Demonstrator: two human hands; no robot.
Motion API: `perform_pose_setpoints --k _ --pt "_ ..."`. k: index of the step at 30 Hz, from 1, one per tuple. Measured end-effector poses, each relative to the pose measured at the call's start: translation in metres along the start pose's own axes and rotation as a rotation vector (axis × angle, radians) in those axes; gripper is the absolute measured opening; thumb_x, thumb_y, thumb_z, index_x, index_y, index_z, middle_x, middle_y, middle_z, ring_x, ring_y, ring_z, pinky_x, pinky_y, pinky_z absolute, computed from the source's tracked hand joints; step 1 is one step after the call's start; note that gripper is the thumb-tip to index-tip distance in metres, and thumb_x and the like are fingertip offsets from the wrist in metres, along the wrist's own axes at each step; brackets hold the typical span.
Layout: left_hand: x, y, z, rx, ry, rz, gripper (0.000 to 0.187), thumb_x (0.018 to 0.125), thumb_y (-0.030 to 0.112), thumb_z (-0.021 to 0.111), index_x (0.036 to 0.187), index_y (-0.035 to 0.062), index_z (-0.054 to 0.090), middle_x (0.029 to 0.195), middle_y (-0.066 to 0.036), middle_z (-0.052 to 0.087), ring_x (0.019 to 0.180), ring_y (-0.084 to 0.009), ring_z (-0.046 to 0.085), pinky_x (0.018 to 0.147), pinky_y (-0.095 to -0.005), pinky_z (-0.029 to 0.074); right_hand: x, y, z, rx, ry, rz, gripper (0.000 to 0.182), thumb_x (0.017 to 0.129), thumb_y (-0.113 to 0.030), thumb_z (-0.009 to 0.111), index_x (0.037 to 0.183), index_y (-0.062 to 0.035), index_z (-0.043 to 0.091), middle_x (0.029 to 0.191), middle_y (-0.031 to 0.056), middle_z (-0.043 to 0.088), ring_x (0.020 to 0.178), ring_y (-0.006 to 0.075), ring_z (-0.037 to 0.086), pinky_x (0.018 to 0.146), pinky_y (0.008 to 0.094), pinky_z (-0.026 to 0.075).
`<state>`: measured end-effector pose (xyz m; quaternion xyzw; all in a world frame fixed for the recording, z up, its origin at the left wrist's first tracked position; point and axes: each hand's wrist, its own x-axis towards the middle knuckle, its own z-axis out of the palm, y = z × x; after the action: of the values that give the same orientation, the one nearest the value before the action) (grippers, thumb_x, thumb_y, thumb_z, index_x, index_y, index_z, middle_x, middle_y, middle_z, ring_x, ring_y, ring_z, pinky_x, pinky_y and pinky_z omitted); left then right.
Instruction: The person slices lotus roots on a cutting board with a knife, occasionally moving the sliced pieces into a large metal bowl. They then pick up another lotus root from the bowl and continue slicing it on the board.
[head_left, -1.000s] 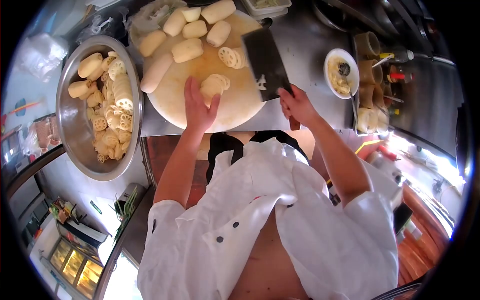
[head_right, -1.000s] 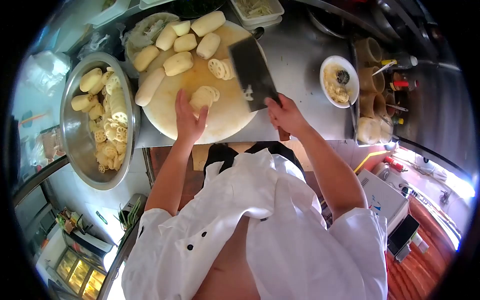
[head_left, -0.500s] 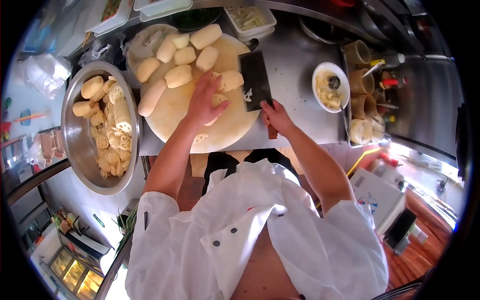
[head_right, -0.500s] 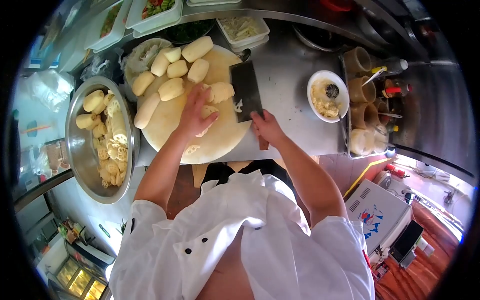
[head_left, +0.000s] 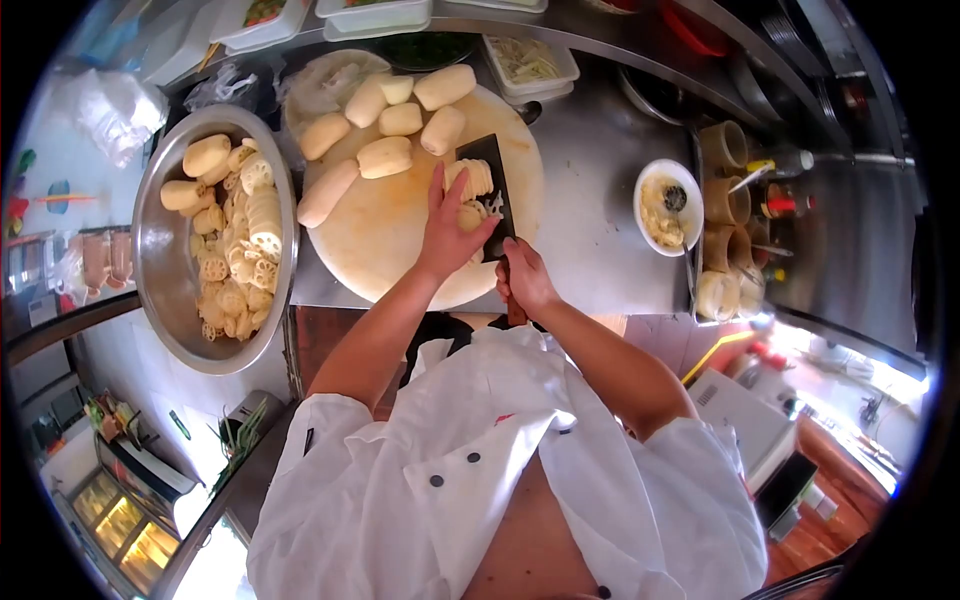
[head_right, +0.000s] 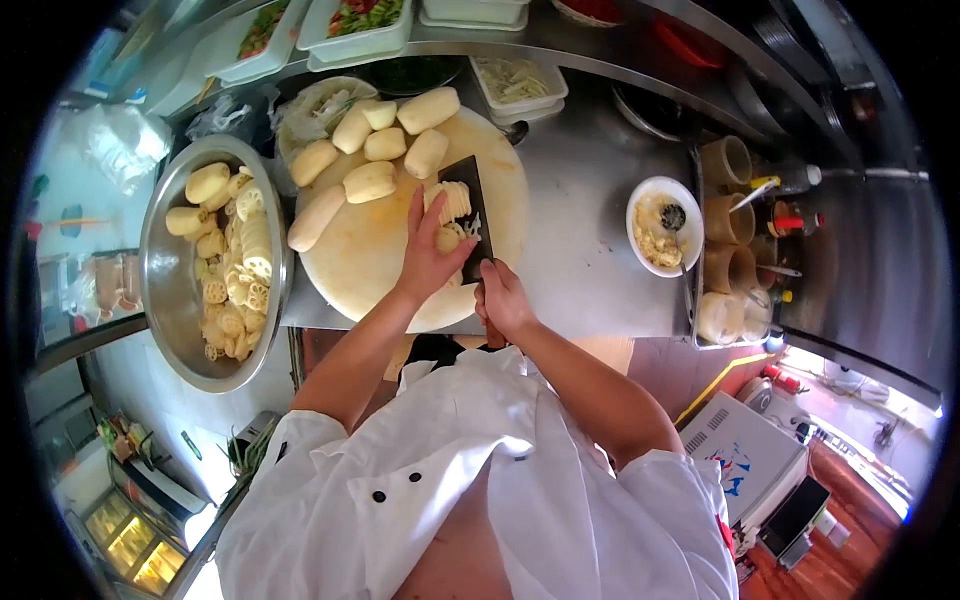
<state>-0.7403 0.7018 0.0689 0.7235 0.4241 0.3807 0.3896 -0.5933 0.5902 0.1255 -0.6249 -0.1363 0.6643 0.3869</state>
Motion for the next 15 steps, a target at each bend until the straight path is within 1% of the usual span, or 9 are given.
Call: perform_pose_setpoints --k 1,2,5,7,9,12,13,14,15 --pt "-0.001 0.008 -0.007 -0.032 0.035 -0.001 0.094 0.084 0.024 0.092 0.164 0.0115 0.045 0.175 -0.029 0.019 0.157 -0.0448 0.037 0.123 -0.0486 0.043 -0.013 -0.011 0.006 -0.05 0.001 -0.004 0.032 0.116 -0.041 0.048 0.108 -0.0102 0.046 0.072 0.0027 0.05 0.054 0.0149 0.047 0.052 0.0347 0.045" --pt "-0.001 0.02 -0.017 -0.054 0.057 -0.009 0.094 0.084 0.015 0.091 0.165 0.0109 0.043 0.175 -0.027 0.019 0.159 -0.0431 0.034 0.126 -0.0479 0.039 -0.024 -0.024 0.014 -0.101 -0.005 -0.014 0.031 0.116 -0.04 0.048 0.107 -0.01 0.046 0.072 0.0028 0.05 0.054 0.0148 0.047 0.052 0.0344 0.045" --pt "-0.006 0.043 -0.059 -0.078 0.21 0.002 0.094 0.084 0.008 0.09 0.165 0.0096 0.042 0.176 -0.026 0.016 0.158 -0.04 0.036 0.124 -0.0464 0.042 -0.051 -0.063 0.05 -0.303 -0.07 -0.056 0.035 0.116 -0.037 0.047 0.101 -0.0059 0.047 0.068 0.0034 0.052 0.052 0.0149 0.051 0.049 0.0346 0.049" --pt "-0.015 0.05 -0.097 -0.133 0.298 -0.06 0.092 0.087 -0.003 0.083 0.166 0.0085 0.037 0.178 -0.02 0.011 0.155 -0.0338 0.041 0.121 -0.0435 0.047 -0.063 -0.084 0.083 -0.435 -0.173 -0.081 0.035 0.115 -0.038 0.047 0.101 -0.0056 0.048 0.068 0.0037 0.053 0.053 0.0149 0.053 0.05 0.0346 0.051" --pt "-0.03 0.052 -0.142 -0.097 0.416 -0.116 0.092 0.088 -0.007 0.081 0.167 0.0083 0.035 0.178 -0.018 0.011 0.154 -0.0321 0.042 0.122 -0.0432 0.047 -0.066 -0.098 0.124 -0.576 -0.295 -0.103 0.035 0.115 -0.036 0.045 0.103 -0.0038 0.05 0.067 0.0053 0.056 0.053 0.0188 0.058 0.053 0.0358 0.052" --pt "-0.055 0.038 -0.213 -0.052 0.618 -0.164 0.093 0.087 -0.008 0.08 0.167 0.0075 0.034 0.178 -0.016 0.013 0.154 -0.0291 0.041 0.125 -0.0434 0.043 -0.067 -0.1 0.196 -0.716 -0.45 -0.153 0.035 0.114 -0.035 0.045 0.104 -0.0022 0.051 0.068 0.0079 0.057 0.054 0.0239 0.063 0.054 0.04 0.053" --pt "-0.067 0.025 -0.237 0.005 0.685 -0.187 0.093 0.089 -0.007 0.079 0.168 0.0073 0.032 0.178 -0.016 0.016 0.154 -0.0281 0.041 0.126 -0.0425 0.041 -0.063 -0.095 0.221 -0.718 -0.505 -0.137 0.035 0.114 -0.035 0.045 0.104 -0.0021 0.052 0.068 0.008 0.057 0.053 0.0234 0.062 0.054 0.0403 0.053" --pt "-0.078 0.012 -0.262 -0.056 0.775 -0.209 0.088 0.088 0.01 0.087 0.164 0.0083 0.042 0.175 -0.024 0.023 0.158 -0.0365 0.035 0.124 -0.047 0.04 -0.059 -0.089 0.243 -0.719 -0.555 -0.116 0.035 0.114 -0.035 0.046 0.104 -0.0021 0.052 0.069 0.0082 0.057 0.053 0.0229 0.061 0.054 0.0405 0.052" --pt "-0.09 0.005 -0.288 -0.043 0.789 -0.314 0.085 0.092 0.015 0.086 0.165 0.0083 0.042 0.177 -0.022 0.021 0.16 -0.0355 0.033 0.125 -0.0473 0.039 -0.054 -0.084 0.262 -0.721 -0.602 -0.094 0.035 0.113 -0.035 0.046 0.104 -0.0021 0.053 0.069 0.0084 0.057 0.052 0.0224 0.061 0.053 0.0407 0.052"
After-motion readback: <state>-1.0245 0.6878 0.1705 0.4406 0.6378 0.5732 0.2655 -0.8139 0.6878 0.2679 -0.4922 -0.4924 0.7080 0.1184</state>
